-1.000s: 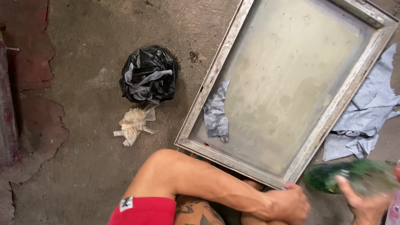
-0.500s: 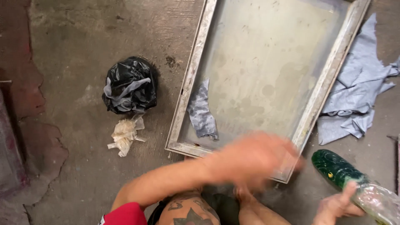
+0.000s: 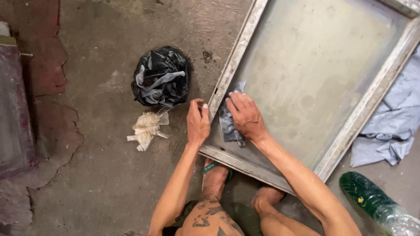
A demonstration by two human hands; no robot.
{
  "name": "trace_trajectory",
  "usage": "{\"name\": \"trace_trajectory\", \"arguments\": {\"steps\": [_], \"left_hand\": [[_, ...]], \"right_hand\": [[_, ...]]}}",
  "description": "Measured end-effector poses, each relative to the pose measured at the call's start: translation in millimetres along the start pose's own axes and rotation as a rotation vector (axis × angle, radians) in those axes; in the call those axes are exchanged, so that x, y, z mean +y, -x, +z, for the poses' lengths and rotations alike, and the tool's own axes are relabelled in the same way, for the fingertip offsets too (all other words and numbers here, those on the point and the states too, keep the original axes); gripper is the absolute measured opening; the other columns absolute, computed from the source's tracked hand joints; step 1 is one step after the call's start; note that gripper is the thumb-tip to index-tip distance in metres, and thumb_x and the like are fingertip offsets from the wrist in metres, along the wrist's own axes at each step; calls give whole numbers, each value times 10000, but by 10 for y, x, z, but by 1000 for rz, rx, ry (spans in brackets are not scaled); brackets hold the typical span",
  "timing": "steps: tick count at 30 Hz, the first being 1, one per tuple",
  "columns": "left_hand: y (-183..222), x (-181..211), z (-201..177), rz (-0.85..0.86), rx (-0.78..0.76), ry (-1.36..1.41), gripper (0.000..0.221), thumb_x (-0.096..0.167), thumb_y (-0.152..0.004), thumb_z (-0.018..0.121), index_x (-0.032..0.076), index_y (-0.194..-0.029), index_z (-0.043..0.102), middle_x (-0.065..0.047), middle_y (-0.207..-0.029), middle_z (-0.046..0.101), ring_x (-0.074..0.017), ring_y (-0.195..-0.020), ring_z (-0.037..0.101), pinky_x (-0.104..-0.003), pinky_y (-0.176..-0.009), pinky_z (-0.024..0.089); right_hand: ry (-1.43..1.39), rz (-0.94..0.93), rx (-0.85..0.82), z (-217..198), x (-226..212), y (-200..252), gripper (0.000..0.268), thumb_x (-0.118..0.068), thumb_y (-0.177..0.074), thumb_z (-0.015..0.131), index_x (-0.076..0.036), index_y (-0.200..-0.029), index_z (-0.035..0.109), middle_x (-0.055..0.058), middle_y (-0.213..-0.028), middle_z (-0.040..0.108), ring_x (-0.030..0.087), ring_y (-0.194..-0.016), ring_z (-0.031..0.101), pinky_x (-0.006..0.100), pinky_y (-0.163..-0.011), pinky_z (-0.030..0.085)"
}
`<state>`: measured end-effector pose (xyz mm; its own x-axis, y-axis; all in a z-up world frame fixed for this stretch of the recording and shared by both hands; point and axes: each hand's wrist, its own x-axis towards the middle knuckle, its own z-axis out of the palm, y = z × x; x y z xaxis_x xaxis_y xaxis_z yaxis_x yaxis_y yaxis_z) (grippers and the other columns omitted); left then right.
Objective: Cleaning a screen printing frame by applying a liquid solution and scrubbing with a cloth.
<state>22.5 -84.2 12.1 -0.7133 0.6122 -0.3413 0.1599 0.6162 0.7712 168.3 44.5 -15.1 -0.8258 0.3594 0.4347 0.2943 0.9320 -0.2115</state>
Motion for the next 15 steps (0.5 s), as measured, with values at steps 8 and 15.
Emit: {"name": "trace_trajectory", "arguments": {"steps": [8, 15], "left_hand": [[17, 48, 64, -13, -36, 43, 254, 239, -1013, 466, 67, -1195, 505, -277, -953, 627, -507, -934, 651, -557, -791, 517], [-33, 143, -12, 21, -81, 85, 266, 231, -1027, 416, 53, -1207, 496, -291, -971, 616, -508, -929, 641, -571, -776, 512]], "right_hand": [[123, -87, 0, 363, 339, -35, 174, -80, -994, 625, -84, -1122, 744, 131, -1091, 701, 291, -1066, 695, 408, -950, 551], [154, 15, -11, 313, 27, -47, 154, -103, -1042, 560, -73, -993, 704, 96, -925, 629, 268, -884, 657, 365, -833, 532]]}}
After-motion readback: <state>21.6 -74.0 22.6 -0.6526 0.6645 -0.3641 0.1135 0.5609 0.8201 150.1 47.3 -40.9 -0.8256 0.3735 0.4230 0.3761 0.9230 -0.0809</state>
